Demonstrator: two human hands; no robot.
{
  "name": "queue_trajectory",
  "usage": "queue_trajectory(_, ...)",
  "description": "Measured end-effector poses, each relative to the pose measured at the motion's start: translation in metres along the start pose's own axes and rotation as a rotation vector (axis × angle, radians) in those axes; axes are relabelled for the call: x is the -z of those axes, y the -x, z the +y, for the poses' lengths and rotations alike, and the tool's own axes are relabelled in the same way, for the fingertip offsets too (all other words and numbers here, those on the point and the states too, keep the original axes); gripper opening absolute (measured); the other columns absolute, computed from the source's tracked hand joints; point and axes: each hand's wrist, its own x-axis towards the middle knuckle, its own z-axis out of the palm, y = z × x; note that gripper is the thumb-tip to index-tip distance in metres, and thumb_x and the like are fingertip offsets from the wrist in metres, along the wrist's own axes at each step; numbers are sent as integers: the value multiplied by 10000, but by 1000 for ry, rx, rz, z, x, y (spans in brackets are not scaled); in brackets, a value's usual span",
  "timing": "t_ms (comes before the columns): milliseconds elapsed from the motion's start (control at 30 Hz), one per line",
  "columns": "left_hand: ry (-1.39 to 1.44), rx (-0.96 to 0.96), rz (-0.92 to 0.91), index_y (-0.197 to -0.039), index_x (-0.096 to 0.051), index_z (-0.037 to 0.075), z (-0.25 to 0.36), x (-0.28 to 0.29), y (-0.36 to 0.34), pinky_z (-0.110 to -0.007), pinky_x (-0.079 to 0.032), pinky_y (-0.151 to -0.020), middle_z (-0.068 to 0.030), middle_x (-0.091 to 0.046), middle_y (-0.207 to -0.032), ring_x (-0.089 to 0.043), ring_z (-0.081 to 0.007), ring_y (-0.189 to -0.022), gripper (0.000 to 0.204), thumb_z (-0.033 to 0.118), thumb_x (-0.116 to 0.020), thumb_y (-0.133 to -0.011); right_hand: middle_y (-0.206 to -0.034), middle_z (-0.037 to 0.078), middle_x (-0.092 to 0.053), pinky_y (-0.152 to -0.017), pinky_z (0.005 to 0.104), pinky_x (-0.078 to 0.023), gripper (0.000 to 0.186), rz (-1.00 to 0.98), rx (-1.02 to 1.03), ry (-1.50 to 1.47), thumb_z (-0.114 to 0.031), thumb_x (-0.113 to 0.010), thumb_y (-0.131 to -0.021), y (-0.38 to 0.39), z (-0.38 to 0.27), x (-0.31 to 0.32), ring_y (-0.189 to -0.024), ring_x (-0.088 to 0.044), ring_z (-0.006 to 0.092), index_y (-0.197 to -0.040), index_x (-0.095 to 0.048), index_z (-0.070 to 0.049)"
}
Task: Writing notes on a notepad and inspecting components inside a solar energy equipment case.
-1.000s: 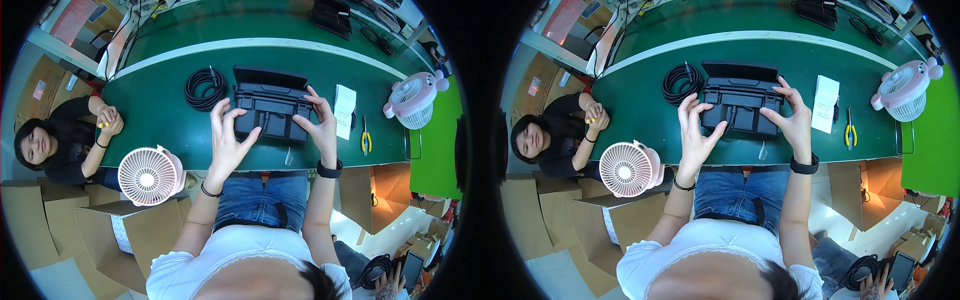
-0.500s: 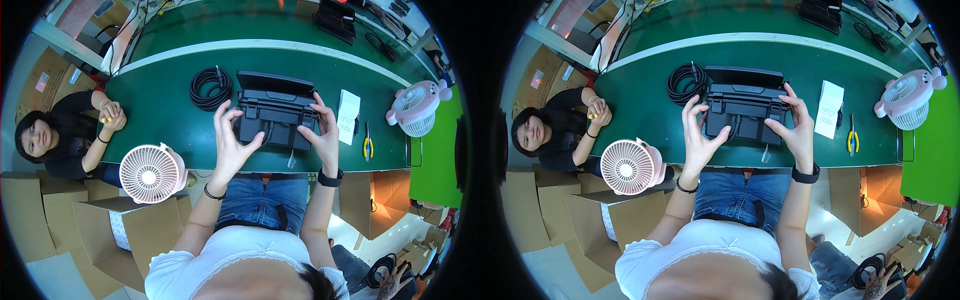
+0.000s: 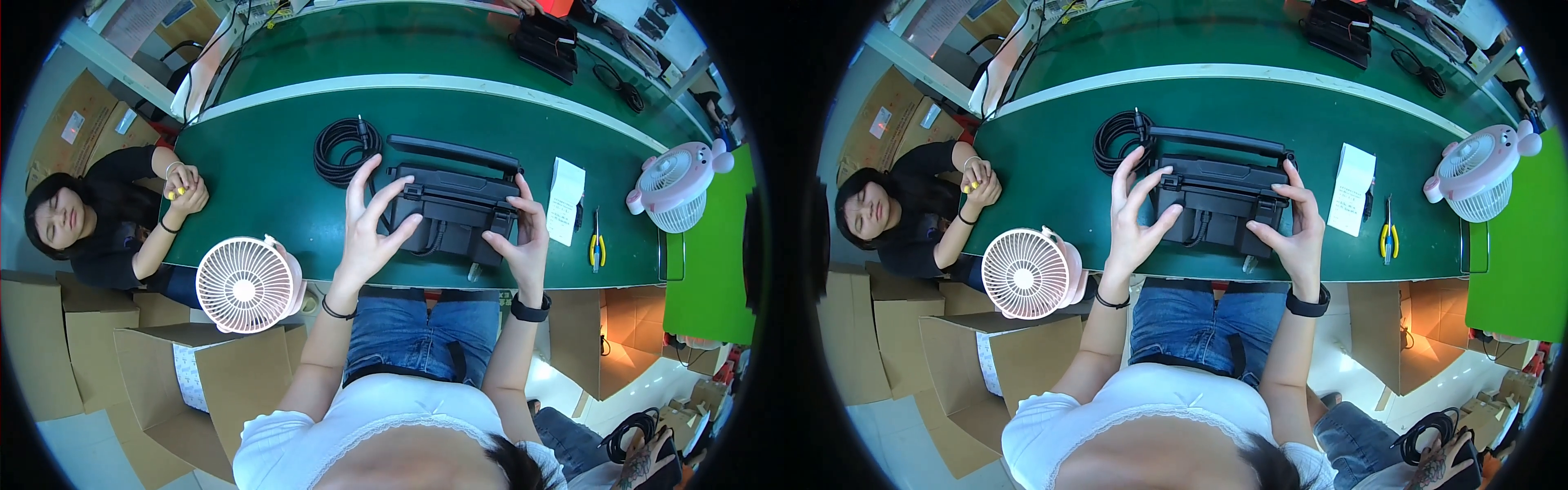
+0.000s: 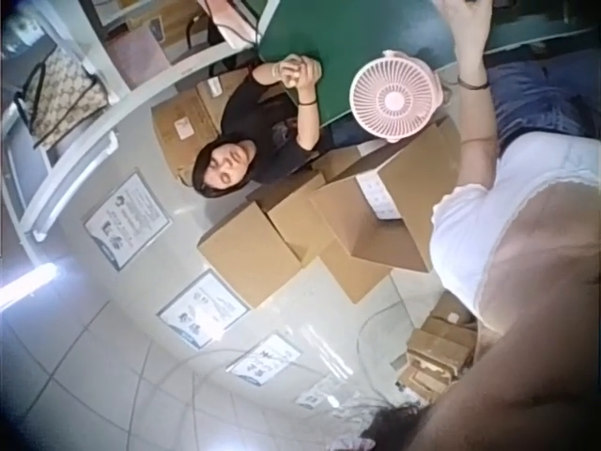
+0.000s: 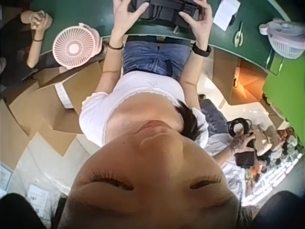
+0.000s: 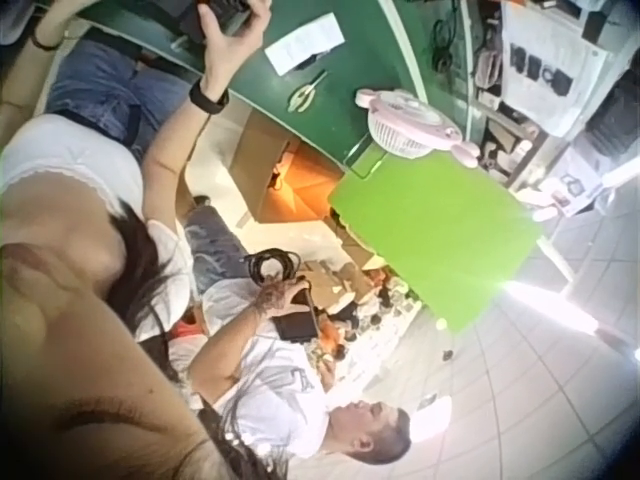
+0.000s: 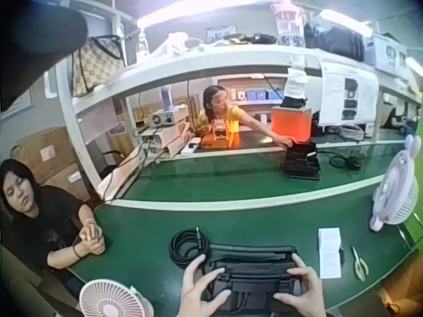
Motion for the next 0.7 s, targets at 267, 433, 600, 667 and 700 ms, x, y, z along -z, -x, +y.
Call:
queue_trajectory(267, 369, 274, 98, -917, -601, 41, 1, -25, -13, -340, -435, -935, -152, -492, -1338, -511, -259, -1180, 133, 159, -657, -893, -1481, 188, -435, -1101, 383, -388, 520, 33, 6, 23, -54, -856, -656, -1, -6, -5, -1348, -454, 304, -1093, -578, -100)
queue_trajectory(433, 494, 211, 54, -1130, -554, 69, -6, -24, -12, -328, -427, -943, -135, -442, -1362, -468, -230, -1216, 263, 175, -588, -891, -1464, 186, -454, -1076, 385, -417, 444, 196, 26, -6, -89, -860, -681, 0, -7, -17, -1335, -470, 311, -997, -548, -90)
queue_trajectory(600, 620, 250, 43, -1294, -457, 70, -2, -27, -12, -367, -389, -1023, -114, -418, -1362, -452, -228, -1230, 422, 201, -561, -906, -1441, 186, -484, -990, 426, -480, 360, 199, 140, 438, -155, -860, -708, 7, -13, -13, -1260, -541, 349, -940, -600, -64)
queue_trajectory(667, 607, 263, 41, -1305, -449, 68, -2, -26, -12, -370, -390, -1024, -110, -416, -1361, -450, -224, -1233, 435, 205, -566, -909, -1421, 185, -507, -988, 434, -476, 307, 209, 143, 423, -209, -822, -764, 10, -13, -16, -1253, -546, 357, -946, -623, -62)
queue_trajectory(700, 593, 279, 40, -1316, -441, 67, -2, -26, -11, -373, -390, -1024, -107, -414, -1360, -448, -219, -1236, 447, 209, -571, -912, -1413, 187, -514, -991, 435, -471, 287, 237, 122, 338, -229, -793, -795, 13, -10, -17, -1256, -543, 359, -955, -623, -63)
